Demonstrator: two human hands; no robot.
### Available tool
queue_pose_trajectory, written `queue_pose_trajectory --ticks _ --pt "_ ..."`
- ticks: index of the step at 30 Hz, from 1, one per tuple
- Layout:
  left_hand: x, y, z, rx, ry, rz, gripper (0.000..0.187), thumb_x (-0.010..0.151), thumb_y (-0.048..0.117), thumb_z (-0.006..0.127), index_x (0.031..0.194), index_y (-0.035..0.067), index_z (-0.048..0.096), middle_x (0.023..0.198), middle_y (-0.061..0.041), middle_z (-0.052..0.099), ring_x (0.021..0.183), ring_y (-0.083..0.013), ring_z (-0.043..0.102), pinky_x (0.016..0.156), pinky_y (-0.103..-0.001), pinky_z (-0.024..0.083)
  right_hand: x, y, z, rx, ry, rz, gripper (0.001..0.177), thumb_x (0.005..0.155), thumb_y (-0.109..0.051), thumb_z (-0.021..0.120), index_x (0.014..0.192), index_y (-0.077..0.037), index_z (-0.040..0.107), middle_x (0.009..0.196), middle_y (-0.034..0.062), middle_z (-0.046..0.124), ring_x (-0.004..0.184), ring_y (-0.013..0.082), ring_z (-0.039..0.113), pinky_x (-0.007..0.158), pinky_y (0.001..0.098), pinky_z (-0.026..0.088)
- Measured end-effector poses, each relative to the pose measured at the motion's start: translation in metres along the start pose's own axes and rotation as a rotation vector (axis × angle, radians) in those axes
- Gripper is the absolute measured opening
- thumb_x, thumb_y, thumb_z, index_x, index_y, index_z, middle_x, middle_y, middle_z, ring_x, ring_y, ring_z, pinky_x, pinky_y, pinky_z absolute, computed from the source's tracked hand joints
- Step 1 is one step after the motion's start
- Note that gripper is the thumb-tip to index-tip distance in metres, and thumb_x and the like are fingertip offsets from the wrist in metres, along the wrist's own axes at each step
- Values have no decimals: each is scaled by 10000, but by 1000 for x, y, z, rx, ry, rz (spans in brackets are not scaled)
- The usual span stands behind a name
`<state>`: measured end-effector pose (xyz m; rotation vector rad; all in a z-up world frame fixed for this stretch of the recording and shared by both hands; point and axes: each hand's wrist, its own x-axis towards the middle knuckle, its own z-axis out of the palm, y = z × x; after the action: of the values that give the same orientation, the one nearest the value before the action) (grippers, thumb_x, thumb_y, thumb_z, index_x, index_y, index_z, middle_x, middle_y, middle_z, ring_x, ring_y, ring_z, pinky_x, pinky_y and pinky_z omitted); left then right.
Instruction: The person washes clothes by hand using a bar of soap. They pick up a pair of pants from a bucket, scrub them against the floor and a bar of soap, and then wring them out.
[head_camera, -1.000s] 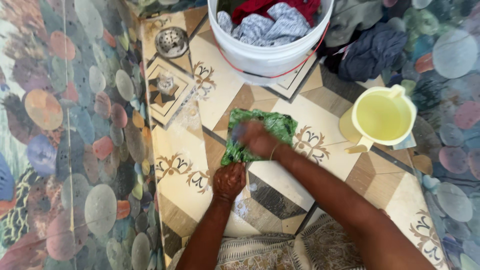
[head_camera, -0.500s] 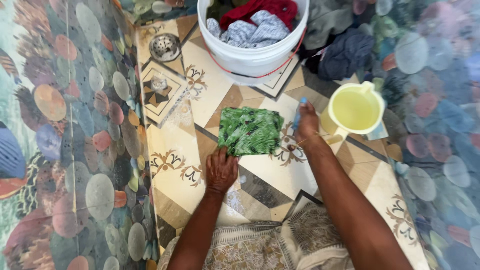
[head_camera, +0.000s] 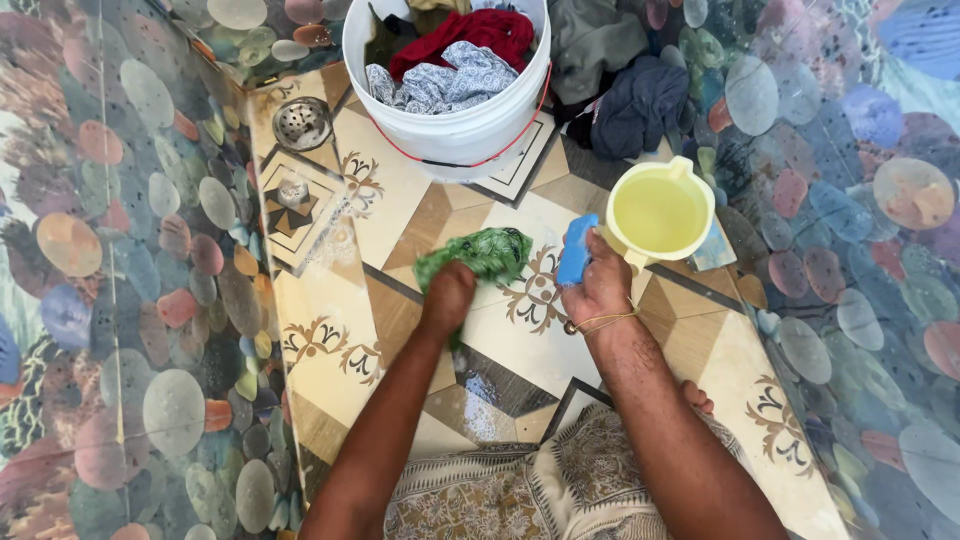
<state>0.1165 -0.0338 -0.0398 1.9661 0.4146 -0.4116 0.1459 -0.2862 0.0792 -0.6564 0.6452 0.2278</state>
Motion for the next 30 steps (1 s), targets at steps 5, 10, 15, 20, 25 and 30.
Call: queue_pose_trajectory --ticks 5,10,15,20,25,30 --pt "-26 -17 -21 -1408 -81 -135 342 1039 212 529 1229 -56 622 1121 -204 685 955 -301 708 867 -441 592 -15 11 17 -78 49 31 324 1019 -318 555 1218 -73 627 1031 57 670 830 187 613 665 368 499" --pt "-93 -30 -25 -1520 -104 72 384 986 287 596 1286 48 580 1178 -138 684 1047 -294 700 962 -471 572 -36 44 33 -343 -260 43 503 1000 -295 546 1449 -70 536 1268 80 669 1086 190 602 890 380 462" --pt "-99 -40 -28 -1207 50 178 397 1003 329 579 1287 52 573 1191 -106 677 1062 -255 657 960 -428 538 -74 95 60 -749 -550 105 584 996 -349 508 1546 -171 424 1492 53 510 1360 184 464 1166 392 328" --pt "-106 -28 -10 -1334 -50 363 334 1046 345 497 1199 69 607 1105 -86 679 979 -222 628 897 -384 515 -97 132 72 -1006 -725 -194 587 1042 -447 438 1580 -214 402 1410 170 385 1405 302 388 1226 441 329" --pt "-101 -56 -11 -1723 -221 702 356 1089 361 415 1110 86 641 1018 -66 680 897 -189 599 833 -341 491 -105 162 75 -1176 -710 -436 575 1031 -492 433 1516 -184 458 1467 181 293 1408 348 371 1179 447 434" --pt "-111 -86 -22 -1825 -605 942 451 1132 377 334 1021 103 674 931 -46 681 815 -156 571 769 -299 466 -77 137 84 -1427 -497 -453 565 1084 -408 368 1575 -129 347 1440 190 381 1388 347 361 1199 451 339"
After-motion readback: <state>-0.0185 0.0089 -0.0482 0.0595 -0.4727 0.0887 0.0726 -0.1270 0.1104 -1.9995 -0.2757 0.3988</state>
